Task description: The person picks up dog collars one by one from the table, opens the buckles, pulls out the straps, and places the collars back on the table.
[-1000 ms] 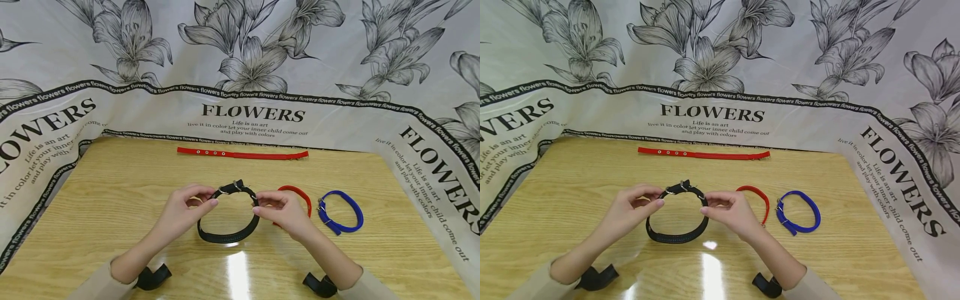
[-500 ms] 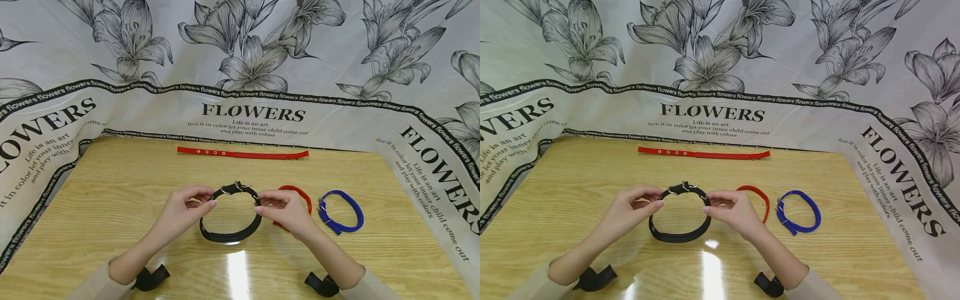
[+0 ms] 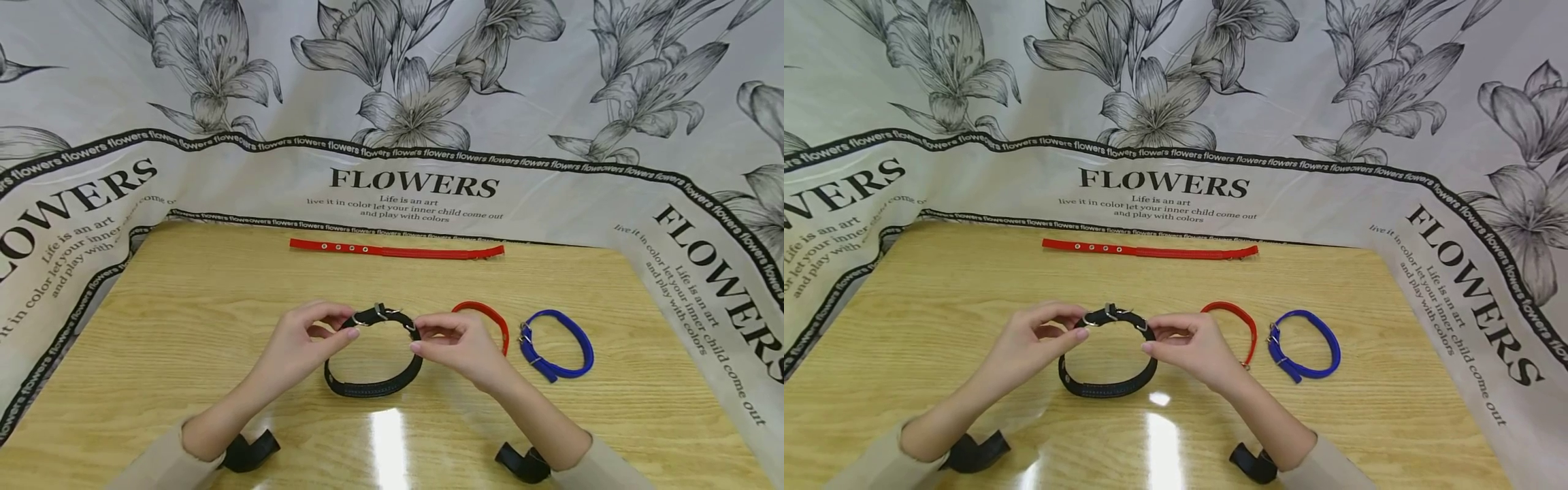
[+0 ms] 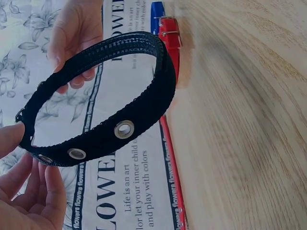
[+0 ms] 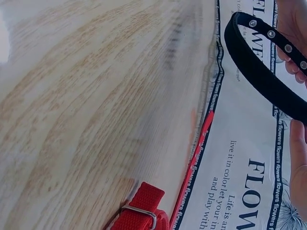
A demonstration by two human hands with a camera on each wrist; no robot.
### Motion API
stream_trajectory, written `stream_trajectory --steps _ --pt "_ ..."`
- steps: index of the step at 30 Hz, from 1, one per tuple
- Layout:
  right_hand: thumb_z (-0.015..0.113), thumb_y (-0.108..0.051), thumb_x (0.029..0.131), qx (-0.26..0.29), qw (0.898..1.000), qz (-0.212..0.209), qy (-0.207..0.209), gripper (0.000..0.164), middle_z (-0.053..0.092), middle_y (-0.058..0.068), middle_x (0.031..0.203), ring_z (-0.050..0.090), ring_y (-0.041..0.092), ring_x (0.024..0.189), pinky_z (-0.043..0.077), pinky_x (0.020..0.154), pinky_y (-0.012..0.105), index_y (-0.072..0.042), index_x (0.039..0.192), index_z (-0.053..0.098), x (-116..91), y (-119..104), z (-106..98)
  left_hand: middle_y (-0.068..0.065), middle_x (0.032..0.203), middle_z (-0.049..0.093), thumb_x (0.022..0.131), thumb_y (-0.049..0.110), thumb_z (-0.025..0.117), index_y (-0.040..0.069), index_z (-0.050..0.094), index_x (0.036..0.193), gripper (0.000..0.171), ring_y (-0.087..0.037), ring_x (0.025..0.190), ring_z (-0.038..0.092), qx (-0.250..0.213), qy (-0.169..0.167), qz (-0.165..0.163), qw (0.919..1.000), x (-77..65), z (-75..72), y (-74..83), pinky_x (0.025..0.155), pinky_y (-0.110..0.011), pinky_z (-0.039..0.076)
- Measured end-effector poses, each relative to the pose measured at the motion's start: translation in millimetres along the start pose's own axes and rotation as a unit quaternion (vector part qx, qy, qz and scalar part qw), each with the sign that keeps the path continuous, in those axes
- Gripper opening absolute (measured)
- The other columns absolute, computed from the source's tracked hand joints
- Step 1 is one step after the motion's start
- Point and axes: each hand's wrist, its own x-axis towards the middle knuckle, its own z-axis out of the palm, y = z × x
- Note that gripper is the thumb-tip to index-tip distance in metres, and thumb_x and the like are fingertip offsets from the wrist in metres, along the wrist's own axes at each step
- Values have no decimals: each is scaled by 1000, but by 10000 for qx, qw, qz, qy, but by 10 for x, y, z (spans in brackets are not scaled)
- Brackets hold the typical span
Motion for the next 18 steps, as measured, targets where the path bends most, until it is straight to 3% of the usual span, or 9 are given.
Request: stream_trajectory --steps 7,14,18 --pt "73 -2 78 -64 9999 135 50 34 64 11 96 64 12 85 55 72 26 13 108 62 -4 -26 -6 1 88 63 82 14 73 8 70 100 20 -14 83 57 -1 -4 54 10000 3 -20 -9 70 -26 54" --pt "74 -3 77 -286 9972 154 667 34 67 12 94 65 14 82 55 73 28 9 107 64 -5 -12 -76 -3 88 62 82 13 72 5 69 100 20 -15 82 57 -162 192 1 9997 -3 -63 -33 69 -25 54" --pt "74 -2 77 -126 9967 209 777 35 65 17 96 65 14 82 55 72 28 11 108 63 1 5 -115 -5 90 62 83 12 71 3 67 102 21 -16 82 58 -317 228 -55 9992 -3 -78 -51 70 -26 55"
